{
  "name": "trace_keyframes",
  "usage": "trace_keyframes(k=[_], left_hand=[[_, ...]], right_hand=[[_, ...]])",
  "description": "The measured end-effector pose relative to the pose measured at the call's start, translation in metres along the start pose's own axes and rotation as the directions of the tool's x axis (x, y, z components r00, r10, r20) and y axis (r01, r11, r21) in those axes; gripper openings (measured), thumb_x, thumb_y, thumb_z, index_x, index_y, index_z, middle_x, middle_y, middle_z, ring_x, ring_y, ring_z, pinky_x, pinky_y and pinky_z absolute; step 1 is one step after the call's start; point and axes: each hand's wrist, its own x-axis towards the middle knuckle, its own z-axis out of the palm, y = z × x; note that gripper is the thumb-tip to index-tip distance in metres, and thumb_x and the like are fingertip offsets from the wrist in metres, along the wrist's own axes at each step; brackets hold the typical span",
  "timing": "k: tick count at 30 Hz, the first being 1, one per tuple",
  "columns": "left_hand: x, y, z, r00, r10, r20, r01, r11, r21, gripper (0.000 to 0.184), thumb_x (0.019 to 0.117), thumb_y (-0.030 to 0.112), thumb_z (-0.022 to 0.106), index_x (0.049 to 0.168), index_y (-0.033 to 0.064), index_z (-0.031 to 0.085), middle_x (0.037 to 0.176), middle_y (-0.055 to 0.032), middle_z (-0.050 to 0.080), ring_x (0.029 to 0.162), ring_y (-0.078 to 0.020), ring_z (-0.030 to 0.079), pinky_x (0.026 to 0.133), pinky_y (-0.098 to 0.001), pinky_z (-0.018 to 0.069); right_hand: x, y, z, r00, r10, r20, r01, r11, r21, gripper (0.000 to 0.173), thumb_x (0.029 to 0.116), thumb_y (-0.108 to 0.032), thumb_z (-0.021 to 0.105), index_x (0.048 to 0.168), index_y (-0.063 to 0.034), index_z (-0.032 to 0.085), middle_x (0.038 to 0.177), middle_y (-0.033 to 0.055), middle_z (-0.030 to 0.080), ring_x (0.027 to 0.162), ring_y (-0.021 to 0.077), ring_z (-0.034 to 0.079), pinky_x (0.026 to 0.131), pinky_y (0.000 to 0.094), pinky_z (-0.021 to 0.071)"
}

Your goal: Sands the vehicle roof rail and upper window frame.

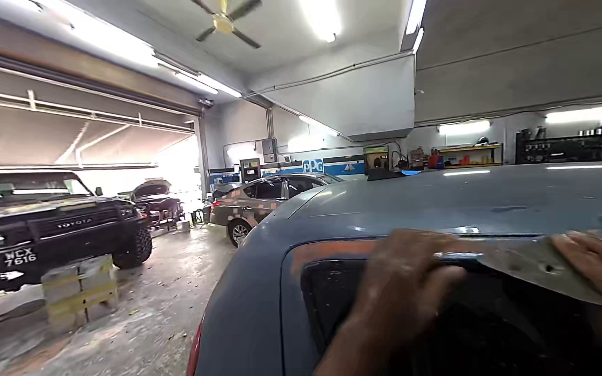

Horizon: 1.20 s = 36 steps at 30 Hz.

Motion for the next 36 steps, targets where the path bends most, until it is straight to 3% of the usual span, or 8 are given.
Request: trace_keyframes(k=[4,8,11,14,18,23,27,36], left_hand=[[-0.056,-0.106,-0.135,0.959,-0.214,-0.184,0.234,0.968,0.092,0.026,0.0966,0.033,0.068,0.115,0.016,0.073,0.11,0.0057,0.073,0.104,-0.008,0.069,0.091,-0.0333,0.0597],[-0.069,-0.191,-0.192,0.862,-0.38,-0.337,0.371,0.924,-0.093,0.02,0.0987,0.032,0.065,0.109,0.0166,0.072,0.1,0.0064,0.073,0.085,-0.007,0.07,0.07,-0.0264,0.0611],[-0.076,-0.25,-0.221,0.895,-0.381,-0.23,0.361,0.924,-0.125,0.023,0.0975,0.033,0.066,0.113,0.0165,0.071,0.102,0.0058,0.073,0.084,-0.0071,0.071,0.069,-0.0269,0.0616],[-0.07,-0.287,-0.232,0.915,-0.339,-0.217,0.321,0.94,-0.112,0.023,0.0974,0.031,0.065,0.111,0.0133,0.07,0.099,0.0023,0.071,0.082,-0.0071,0.069,0.07,-0.0291,0.0599],[-0.041,-0.288,-0.193,0.975,-0.204,-0.087,0.187,0.967,-0.172,0.032,0.1017,0.033,0.058,0.12,0.0081,0.068,0.114,-0.0058,0.071,0.106,-0.0165,0.068,0.089,-0.0427,0.0576],[-0.015,-0.312,-0.149,0.995,-0.034,-0.095,0.021,0.991,-0.135,0.035,0.0994,0.036,0.06,0.116,0.0072,0.071,0.11,-0.0055,0.073,0.107,-0.021,0.066,0.095,-0.0433,0.0536],[-0.017,-0.317,-0.143,0.995,-0.037,-0.094,0.029,0.995,-0.093,0.039,0.1011,0.037,0.058,0.119,0.0054,0.069,0.112,-0.0089,0.072,0.11,-0.0269,0.066,0.098,-0.0502,0.0514],[-0.021,-0.314,-0.147,0.997,-0.007,-0.074,0.004,0.999,-0.041,0.034,0.0986,0.032,0.061,0.115,0.0046,0.07,0.107,-0.0088,0.073,0.106,-0.0261,0.067,0.093,-0.0476,0.0539]], right_hand=[[0.002,-0.122,0.112,0.994,0.066,0.089,-0.055,0.991,-0.118,0.053,0.105,-0.032,0.044,0.142,0.0029,0.058,0.146,0.0276,0.055,0.139,0.0471,0.048,0.117,0.0643,0.0333],[0.013,-0.297,0.243,0.995,0.051,0.089,-0.04,0.992,-0.118,0.042,0.0994,-0.017,0.051,0.135,-0.0016,0.066,0.142,0.0162,0.063,0.137,0.0348,0.055,0.118,0.0555,0.0394],[0.025,-0.272,0.231,0.985,-0.023,0.172,0.057,0.978,-0.201,0.04,0.1035,-0.023,0.049,0.14,-0.0154,0.064,0.146,0.0045,0.061,0.139,0.0227,0.054,0.116,0.0511,0.0425],[0.029,-0.245,0.196,0.981,0.118,0.154,-0.068,0.954,-0.293,0.045,0.1069,-0.032,0.042,0.141,-0.012,0.063,0.146,0.0083,0.06,0.14,0.028,0.052,0.117,0.0576,0.0364],[0.022,-0.299,0.232,0.973,-0.045,0.228,0.092,0.976,-0.2,0.037,0.1011,-0.022,0.053,0.135,-0.014,0.068,0.142,0.0052,0.064,0.139,0.0236,0.054,0.118,0.0511,0.0408],[0.015,-0.323,0.234,0.957,-0.02,0.29,0.092,0.967,-0.236,0.042,0.1015,-0.02,0.048,0.139,-0.0092,0.064,0.145,0.0098,0.062,0.141,0.0278,0.052,0.119,0.051,0.0395],[0.035,-0.305,0.243,0.984,0.037,0.172,0.024,0.939,-0.343,0.043,0.1025,-0.024,0.041,0.138,-0.0181,0.066,0.144,-0.0002,0.063,0.141,0.0221,0.051,0.119,0.0544,0.036],[0.03,-0.327,0.264,0.989,0.133,0.06,-0.103,0.927,-0.36,0.042,0.0976,-0.021,0.049,0.132,-0.0096,0.069,0.139,0.019,0.063,0.136,0.0368,0.054,0.115,0.0545,0.0423]])
